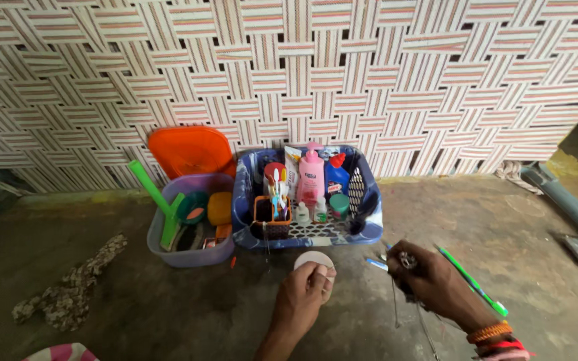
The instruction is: The person organizes bathroom items by placing toothbrushes into a small orange holder and arranging them in a blue basket. They also handle a small white container and a metal wire object, placing them into the basket.
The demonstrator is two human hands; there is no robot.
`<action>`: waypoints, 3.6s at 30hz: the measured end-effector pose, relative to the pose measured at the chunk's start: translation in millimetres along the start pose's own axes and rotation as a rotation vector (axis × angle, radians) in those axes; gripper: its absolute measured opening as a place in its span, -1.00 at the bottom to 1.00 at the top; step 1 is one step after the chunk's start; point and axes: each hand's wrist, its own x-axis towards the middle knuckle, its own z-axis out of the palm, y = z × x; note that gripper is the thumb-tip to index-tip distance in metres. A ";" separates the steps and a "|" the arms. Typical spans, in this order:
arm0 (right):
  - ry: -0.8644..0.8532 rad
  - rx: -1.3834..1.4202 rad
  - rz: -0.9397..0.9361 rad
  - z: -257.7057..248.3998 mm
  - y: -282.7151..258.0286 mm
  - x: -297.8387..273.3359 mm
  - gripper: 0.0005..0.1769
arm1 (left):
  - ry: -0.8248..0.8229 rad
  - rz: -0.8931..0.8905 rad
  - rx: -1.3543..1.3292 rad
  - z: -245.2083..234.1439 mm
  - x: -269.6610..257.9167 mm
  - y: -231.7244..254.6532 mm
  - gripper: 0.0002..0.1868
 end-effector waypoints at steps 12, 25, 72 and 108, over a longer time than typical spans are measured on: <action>0.349 -0.388 -0.763 59.0 -16.2 -6.4 -0.74 | 0.113 0.355 0.477 31.8 -21.1 35.3 -0.82; 0.524 -0.127 -0.407 40.8 -25.4 -13.0 -0.76 | 0.043 0.085 0.250 2.0 -39.1 74.5 -0.71; 0.611 0.260 -0.192 38.3 -65.9 -7.0 -0.36 | 0.118 0.598 0.345 50.4 -0.4 112.7 -0.68; 0.577 0.479 -0.260 65.9 -189.3 -48.0 -0.29 | -0.063 0.463 0.108 -73.7 -73.2 175.8 -0.71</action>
